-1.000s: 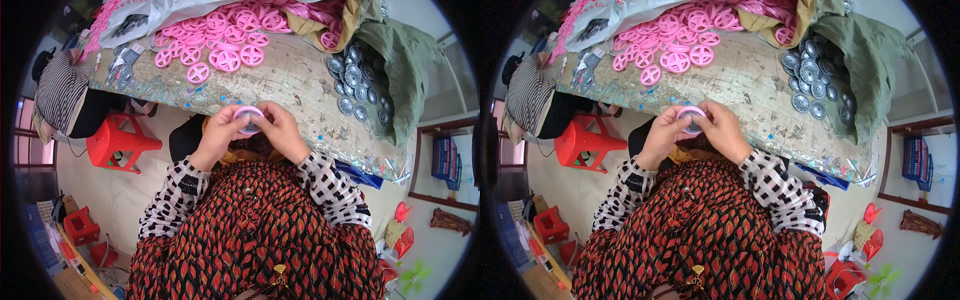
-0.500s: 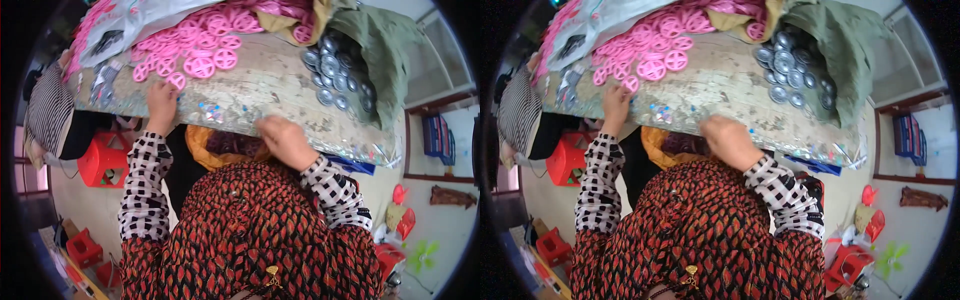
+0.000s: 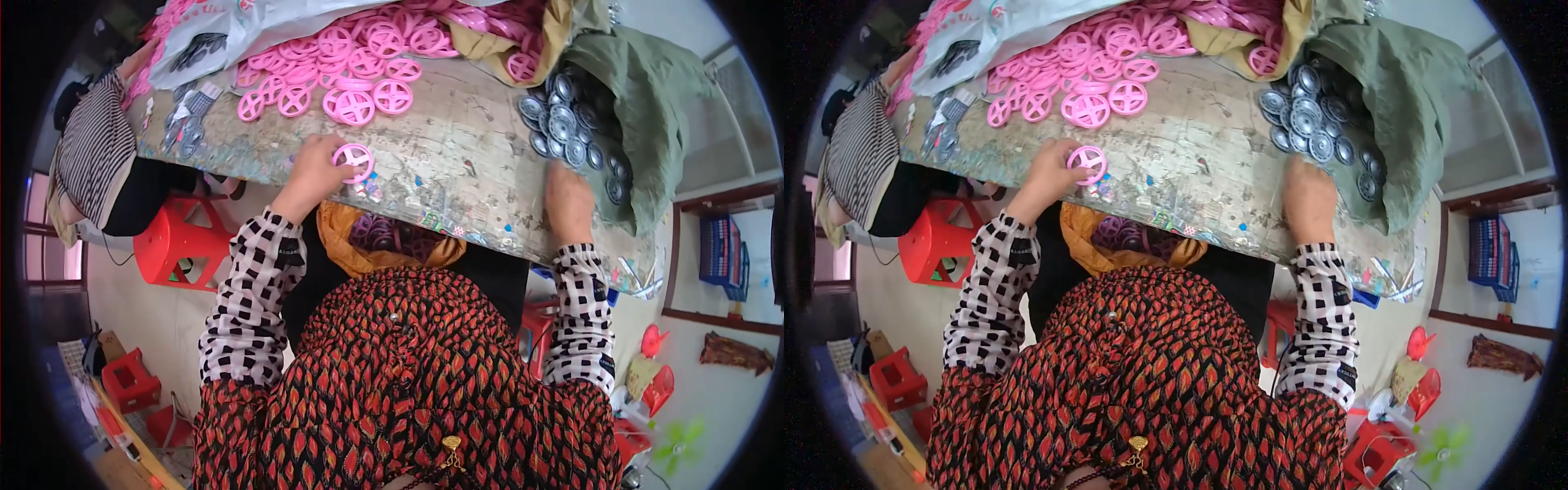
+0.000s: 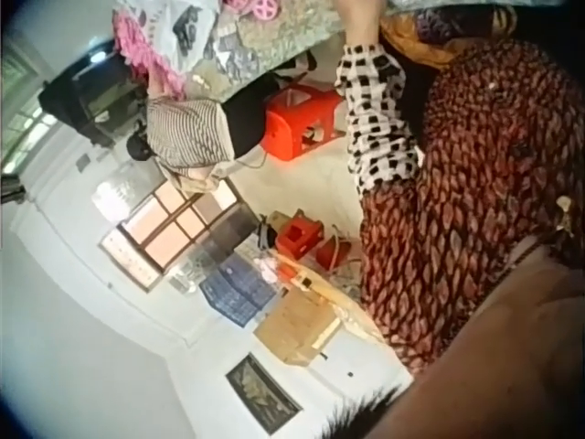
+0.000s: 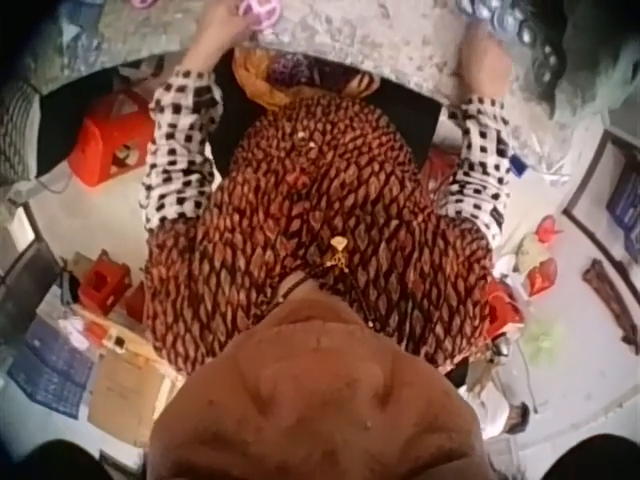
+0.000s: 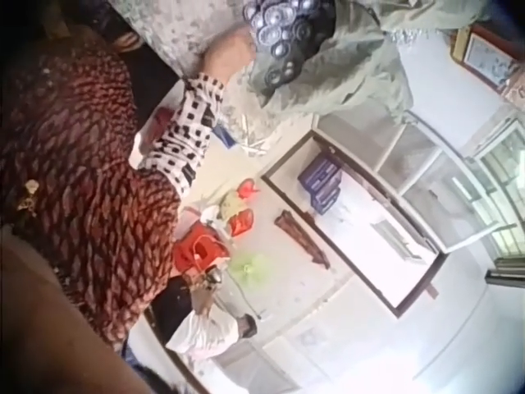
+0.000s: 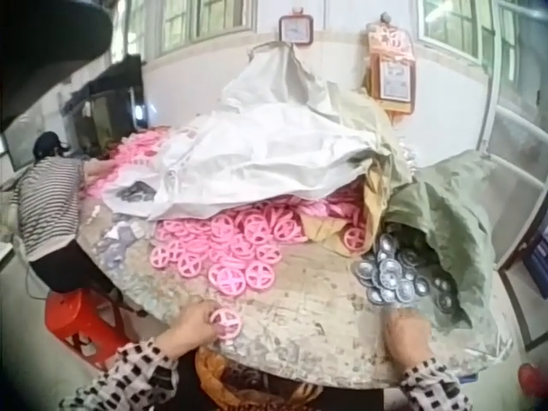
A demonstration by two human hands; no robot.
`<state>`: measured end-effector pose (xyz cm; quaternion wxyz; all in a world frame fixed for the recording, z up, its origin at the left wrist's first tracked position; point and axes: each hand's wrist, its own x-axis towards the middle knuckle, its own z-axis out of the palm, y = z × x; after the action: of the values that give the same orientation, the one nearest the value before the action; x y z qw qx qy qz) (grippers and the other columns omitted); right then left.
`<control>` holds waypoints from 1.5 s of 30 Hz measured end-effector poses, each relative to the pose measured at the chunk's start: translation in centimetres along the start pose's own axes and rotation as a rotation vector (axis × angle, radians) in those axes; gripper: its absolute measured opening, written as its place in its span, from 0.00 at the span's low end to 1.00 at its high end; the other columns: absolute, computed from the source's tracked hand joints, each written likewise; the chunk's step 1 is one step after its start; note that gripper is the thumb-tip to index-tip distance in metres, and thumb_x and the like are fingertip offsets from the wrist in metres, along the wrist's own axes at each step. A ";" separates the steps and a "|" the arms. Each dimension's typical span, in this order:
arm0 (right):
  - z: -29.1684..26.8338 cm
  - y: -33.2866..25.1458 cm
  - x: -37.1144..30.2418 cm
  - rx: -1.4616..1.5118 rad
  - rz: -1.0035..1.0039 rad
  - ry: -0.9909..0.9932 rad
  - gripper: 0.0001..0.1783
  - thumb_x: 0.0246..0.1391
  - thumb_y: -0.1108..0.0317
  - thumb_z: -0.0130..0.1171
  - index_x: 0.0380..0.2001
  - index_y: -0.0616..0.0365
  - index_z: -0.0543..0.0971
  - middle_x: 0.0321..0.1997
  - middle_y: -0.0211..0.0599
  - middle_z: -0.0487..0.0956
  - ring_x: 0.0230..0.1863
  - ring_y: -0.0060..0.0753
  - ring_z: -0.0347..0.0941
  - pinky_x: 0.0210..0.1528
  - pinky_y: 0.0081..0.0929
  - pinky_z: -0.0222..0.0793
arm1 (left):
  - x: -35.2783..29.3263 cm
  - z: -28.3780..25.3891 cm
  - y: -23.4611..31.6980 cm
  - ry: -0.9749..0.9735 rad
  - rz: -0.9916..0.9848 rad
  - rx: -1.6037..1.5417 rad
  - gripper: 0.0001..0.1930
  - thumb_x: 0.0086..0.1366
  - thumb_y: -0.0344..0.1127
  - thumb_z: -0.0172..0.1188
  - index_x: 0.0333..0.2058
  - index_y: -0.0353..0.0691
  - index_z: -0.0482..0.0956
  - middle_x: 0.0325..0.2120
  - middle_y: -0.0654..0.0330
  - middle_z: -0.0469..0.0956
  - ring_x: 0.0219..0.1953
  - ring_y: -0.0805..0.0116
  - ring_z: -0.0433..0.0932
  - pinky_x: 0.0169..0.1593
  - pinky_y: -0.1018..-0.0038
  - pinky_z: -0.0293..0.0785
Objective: Assembling small pink plastic components into metal circular frames on a workbench.
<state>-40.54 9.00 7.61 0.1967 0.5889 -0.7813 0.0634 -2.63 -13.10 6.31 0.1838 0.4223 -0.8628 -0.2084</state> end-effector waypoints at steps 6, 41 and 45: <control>-4.0 -6.3 1.4 0.751 0.218 0.279 0.09 0.59 0.71 0.54 0.42 0.58 0.79 0.33 0.47 0.79 0.36 0.49 0.77 0.39 0.38 0.74 | -2.0 1.3 5.2 -0.181 -0.371 -1.029 0.17 0.58 0.28 0.66 0.44 0.41 0.70 0.36 0.60 0.79 0.33 0.70 0.80 0.29 0.77 0.77; -6.3 -17.8 -3.5 1.049 -0.258 -0.285 0.15 0.57 0.71 0.57 0.46 0.63 0.76 0.41 0.51 0.77 0.39 0.56 0.76 0.40 0.39 0.74 | 0.5 0.5 1.9 0.105 -0.518 -1.161 0.14 0.67 0.34 0.57 0.48 0.33 0.73 0.34 0.57 0.78 0.32 0.68 0.79 0.38 0.72 0.79; -6.0 -11.7 -2.0 0.894 -0.077 -0.196 0.10 0.57 0.72 0.56 0.41 0.62 0.80 0.37 0.49 0.79 0.39 0.52 0.76 0.39 0.36 0.73 | 4.4 1.6 -1.5 0.092 -0.697 -1.397 0.13 0.67 0.34 0.57 0.44 0.30 0.73 0.32 0.51 0.77 0.32 0.62 0.80 0.36 0.70 0.82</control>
<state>-27.69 9.27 10.75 -0.1494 0.6478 -0.6699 0.3307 -4.99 -17.12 4.77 0.3664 0.4636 -0.3410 -0.7311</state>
